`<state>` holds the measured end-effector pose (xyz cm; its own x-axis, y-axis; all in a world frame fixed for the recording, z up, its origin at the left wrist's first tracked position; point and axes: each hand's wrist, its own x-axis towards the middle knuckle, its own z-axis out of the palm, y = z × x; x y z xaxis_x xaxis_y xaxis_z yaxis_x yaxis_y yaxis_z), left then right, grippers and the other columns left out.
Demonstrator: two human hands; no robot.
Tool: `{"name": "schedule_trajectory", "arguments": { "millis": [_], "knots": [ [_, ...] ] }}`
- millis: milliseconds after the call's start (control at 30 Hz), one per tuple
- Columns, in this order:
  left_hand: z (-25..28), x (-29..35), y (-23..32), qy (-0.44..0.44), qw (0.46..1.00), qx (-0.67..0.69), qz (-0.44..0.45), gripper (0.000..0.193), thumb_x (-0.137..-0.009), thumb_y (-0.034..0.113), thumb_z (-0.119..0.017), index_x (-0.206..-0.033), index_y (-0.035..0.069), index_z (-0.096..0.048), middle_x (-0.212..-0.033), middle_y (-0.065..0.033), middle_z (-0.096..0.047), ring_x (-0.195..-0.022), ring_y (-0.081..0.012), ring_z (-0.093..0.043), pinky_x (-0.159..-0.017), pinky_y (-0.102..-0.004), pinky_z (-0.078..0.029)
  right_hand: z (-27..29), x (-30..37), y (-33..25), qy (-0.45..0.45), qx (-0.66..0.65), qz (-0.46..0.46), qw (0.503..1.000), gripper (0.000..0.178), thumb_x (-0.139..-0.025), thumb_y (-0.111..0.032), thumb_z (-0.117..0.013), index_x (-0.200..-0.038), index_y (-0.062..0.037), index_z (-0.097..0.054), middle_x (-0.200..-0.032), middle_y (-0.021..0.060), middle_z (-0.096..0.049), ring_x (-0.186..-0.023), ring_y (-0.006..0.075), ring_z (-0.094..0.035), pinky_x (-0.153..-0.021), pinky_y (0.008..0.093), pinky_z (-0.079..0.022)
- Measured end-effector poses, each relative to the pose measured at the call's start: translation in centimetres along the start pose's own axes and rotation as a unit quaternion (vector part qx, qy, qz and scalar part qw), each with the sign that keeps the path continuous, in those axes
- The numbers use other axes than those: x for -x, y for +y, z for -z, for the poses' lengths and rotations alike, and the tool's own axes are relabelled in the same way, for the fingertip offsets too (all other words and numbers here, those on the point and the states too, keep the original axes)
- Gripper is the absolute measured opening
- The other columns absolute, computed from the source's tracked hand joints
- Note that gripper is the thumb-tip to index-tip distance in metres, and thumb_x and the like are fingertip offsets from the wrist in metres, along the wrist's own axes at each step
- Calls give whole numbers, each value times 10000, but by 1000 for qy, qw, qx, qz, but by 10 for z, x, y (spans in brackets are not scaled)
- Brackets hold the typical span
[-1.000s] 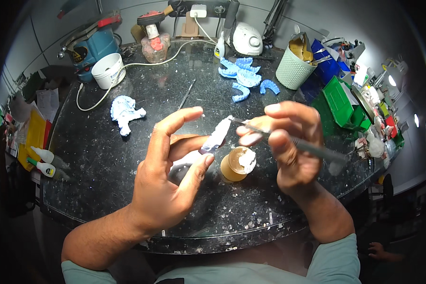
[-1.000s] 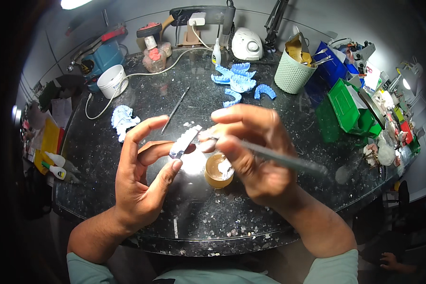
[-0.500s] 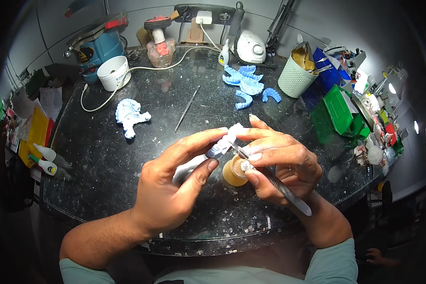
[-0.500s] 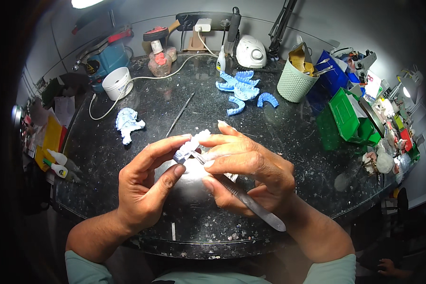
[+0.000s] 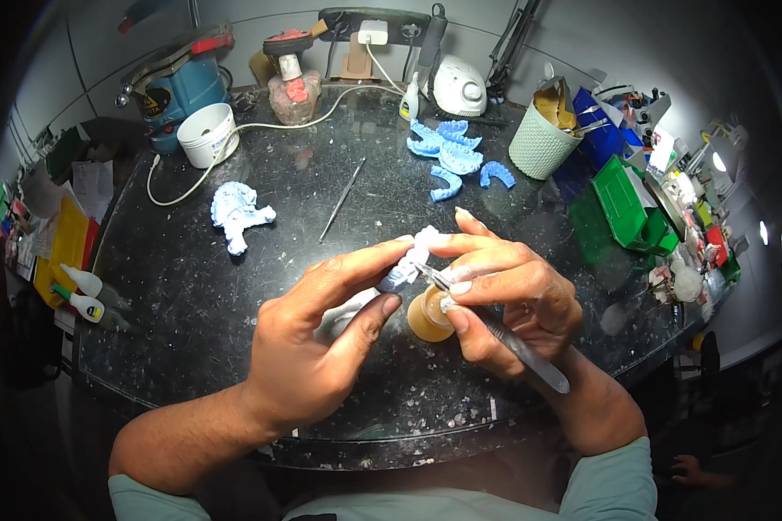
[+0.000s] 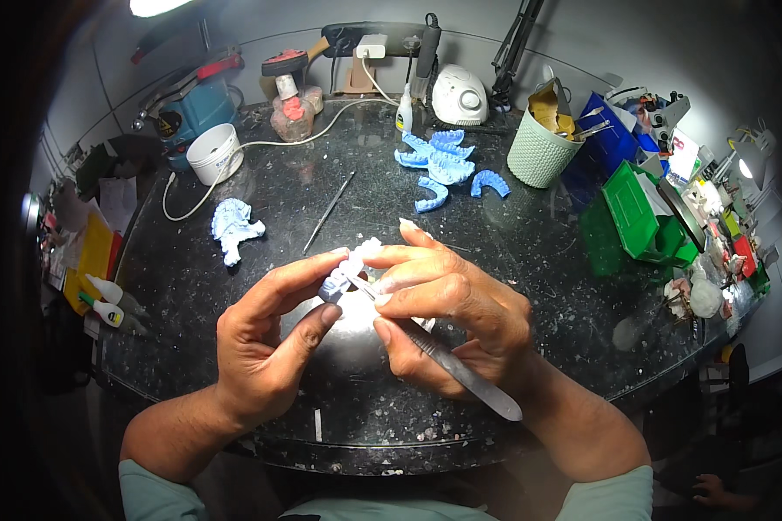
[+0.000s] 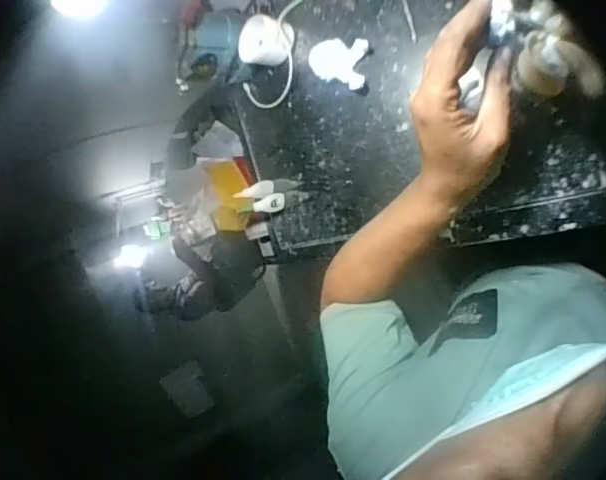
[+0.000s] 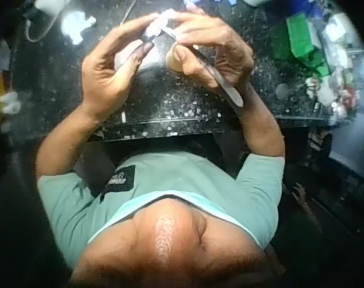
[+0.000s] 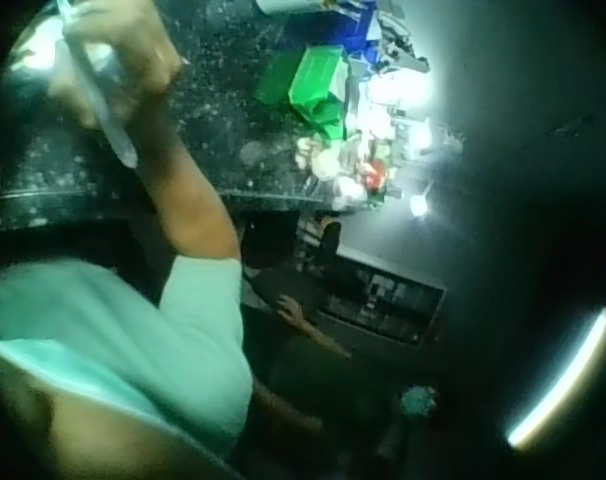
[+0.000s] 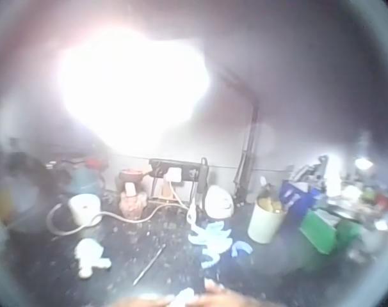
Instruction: The person is using a scraping tool to modify a dental plaster model and fitting blue dental impressions.
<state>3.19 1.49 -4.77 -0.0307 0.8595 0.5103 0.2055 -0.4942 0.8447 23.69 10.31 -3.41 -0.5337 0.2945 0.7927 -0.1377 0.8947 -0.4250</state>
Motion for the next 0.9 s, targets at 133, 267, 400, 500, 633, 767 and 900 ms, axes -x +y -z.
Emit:
{"name": "schedule_trajectory", "arguments": {
  "millis": [133,267,400,500,633,767,900],
  "knots": [
    [-2,1,1,7,1000,19,15,435,-907,-55,-677,-1334,14,-629,-1253,-173,-687,-1114,-213,-686,-969,-327,-546,2,-1,0,-16,2,7,1000,248,-831,45,-705,-1043,-23,-597,-1034,172,-685,-1093,398,-698,-1137,582,-395],
    [3,-1,7,-43,999,4,33,420,-939,-82,-611,-1356,-62,-559,-1335,-181,-620,-1272,-249,-598,-1107,-377,-462,1,0,-2,7,-21,-11,1000,238,-825,52,-696,-1025,-31,-599,-1006,158,-685,-1089,398,-700,-1147,586,-378],
    [0,-1,2,-21,1000,-9,3,433,-913,-81,-645,-1339,-25,-599,-1295,-170,-656,-1193,-232,-640,-1043,-356,-499,1,0,0,3,-6,-3,1000,236,-822,54,-693,-1020,-34,-601,-993,151,-686,-1087,398,-701,-1148,587,-373],
    [-2,0,0,7,1000,-6,-4,448,-884,-73,-684,-1322,13,-640,-1250,-157,-693,-1109,-222,-687,-974,-332,-537,0,0,-1,4,-8,-15,1000,236,-821,55,-694,-1018,-35,-602,-996,146,-686,-1086,394,-703,-1146,589,-373],
    [-1,0,-2,5,999,-36,-15,450,-871,-71,-693,-1309,26,-655,-1223,-154,-705,-1098,-234,-692,-961,-334,-537,2,0,0,-8,-3,-5,1000,234,-825,50,-701,-1020,-38,-606,-998,141,-688,-1091,387,-702,-1151,588,-366],
    [-2,0,0,9,999,-36,-21,455,-858,-67,-703,-1300,35,-666,-1195,-148,-717,-1090,-242,-693,-956,-343,-531,0,2,1,24,-13,-25,999,270,-762,34,-751,-987,-53,-628,-1000,111,-706,-1083,334,-721,-1116,587,-412],
    [-2,0,-1,9,998,-58,-30,464,-848,-67,-709,-1298,38,-669,-1172,-143,-725,-1069,-242,-693,-959,-349,-520,-1,2,1,28,-1,-23,999,275,-758,34,-752,-986,-56,-628,-991,103,-707,-1080,330,-721,-1114,588,-412]
  ]
}}
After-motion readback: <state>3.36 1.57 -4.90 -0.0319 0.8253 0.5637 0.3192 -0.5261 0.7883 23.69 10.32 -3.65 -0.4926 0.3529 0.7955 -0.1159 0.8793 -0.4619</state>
